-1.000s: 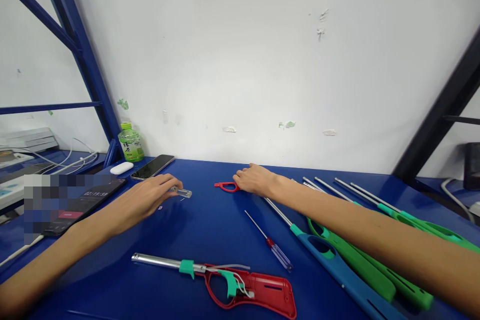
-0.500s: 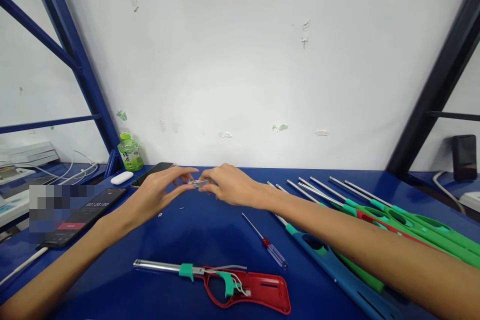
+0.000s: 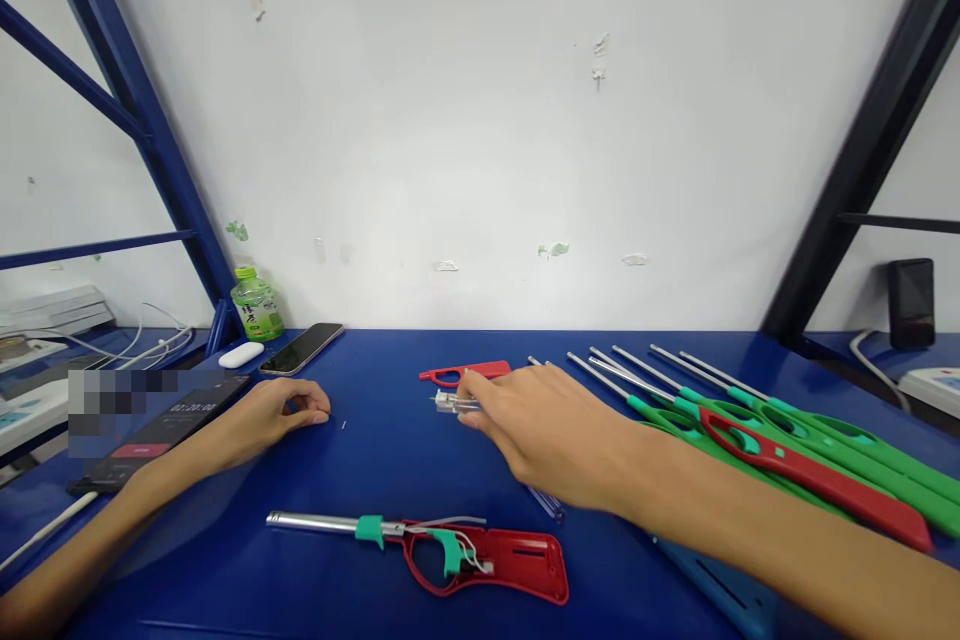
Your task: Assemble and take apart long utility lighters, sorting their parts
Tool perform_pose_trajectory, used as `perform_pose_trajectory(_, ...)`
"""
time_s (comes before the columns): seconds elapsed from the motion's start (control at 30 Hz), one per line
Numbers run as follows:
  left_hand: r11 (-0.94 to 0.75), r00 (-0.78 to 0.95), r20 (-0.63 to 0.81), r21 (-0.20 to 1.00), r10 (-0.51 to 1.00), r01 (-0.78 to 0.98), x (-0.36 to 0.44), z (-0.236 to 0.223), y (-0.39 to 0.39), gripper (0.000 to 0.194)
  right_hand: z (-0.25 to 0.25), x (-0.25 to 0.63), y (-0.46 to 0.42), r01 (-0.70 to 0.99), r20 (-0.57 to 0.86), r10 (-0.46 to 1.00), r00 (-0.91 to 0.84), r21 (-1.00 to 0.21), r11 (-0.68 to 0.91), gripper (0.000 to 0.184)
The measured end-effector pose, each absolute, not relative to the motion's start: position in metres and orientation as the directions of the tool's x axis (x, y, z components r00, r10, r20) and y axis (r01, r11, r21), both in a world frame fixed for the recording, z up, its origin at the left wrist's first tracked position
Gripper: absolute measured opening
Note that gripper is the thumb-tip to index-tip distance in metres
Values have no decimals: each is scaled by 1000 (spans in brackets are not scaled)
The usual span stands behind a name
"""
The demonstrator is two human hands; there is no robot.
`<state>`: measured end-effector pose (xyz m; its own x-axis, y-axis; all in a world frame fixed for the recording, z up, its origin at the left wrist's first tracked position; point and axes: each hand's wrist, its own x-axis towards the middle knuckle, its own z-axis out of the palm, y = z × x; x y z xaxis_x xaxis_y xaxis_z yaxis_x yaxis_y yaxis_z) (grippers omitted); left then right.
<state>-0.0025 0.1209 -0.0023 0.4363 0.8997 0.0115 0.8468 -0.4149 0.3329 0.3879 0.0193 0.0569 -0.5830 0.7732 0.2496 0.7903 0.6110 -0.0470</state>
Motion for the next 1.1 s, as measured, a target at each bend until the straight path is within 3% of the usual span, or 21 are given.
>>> perform_pose_trajectory(0.1,-413,422,46,330,905,849,-3,-8,125,29,55,397,-7,797,286,763,-580,3,604,23)
perform_pose_trajectory(0.2,-436,418,126,320,899,841,-5,-18,125,27,44,410,-37,799,427,723,-543,-3,602,23)
perform_pose_trajectory(0.33,-461,355,327,347,876,817,-5,-21,112,34,15,421,-67,811,675,634,-377,-89,578,29)
perform_pose_trajectory(0.47,-461,237,485,418,842,783,17,4,82,48,-8,407,-75,796,753,613,-241,-208,569,29)
perform_pose_trajectory(0.6,-490,200,517,518,832,701,74,26,33,42,-23,385,-72,753,775,620,-126,-333,568,24)
perform_pose_trajectory(0.67,-519,236,497,569,835,637,107,25,8,40,-31,379,-69,753,806,579,-126,-302,585,25)
perform_pose_trajectory(0.73,-505,265,430,747,863,432,135,19,-12,36,-39,377,-67,763,845,514,-144,-236,602,26)
perform_pose_trajectory(0.83,-451,282,386,865,879,221,160,6,-31,29,-46,376,-65,760,873,457,-169,-180,625,28)
perform_pose_trajectory(0.97,-486,205,456,864,866,130,166,-5,-38,20,-45,374,-67,749,883,419,-211,-129,650,28)
perform_pose_trajectory(1.1,-530,234,495,839,837,123,164,-14,-36,14,-43,370,-71,773,869,425,-255,-81,629,28)
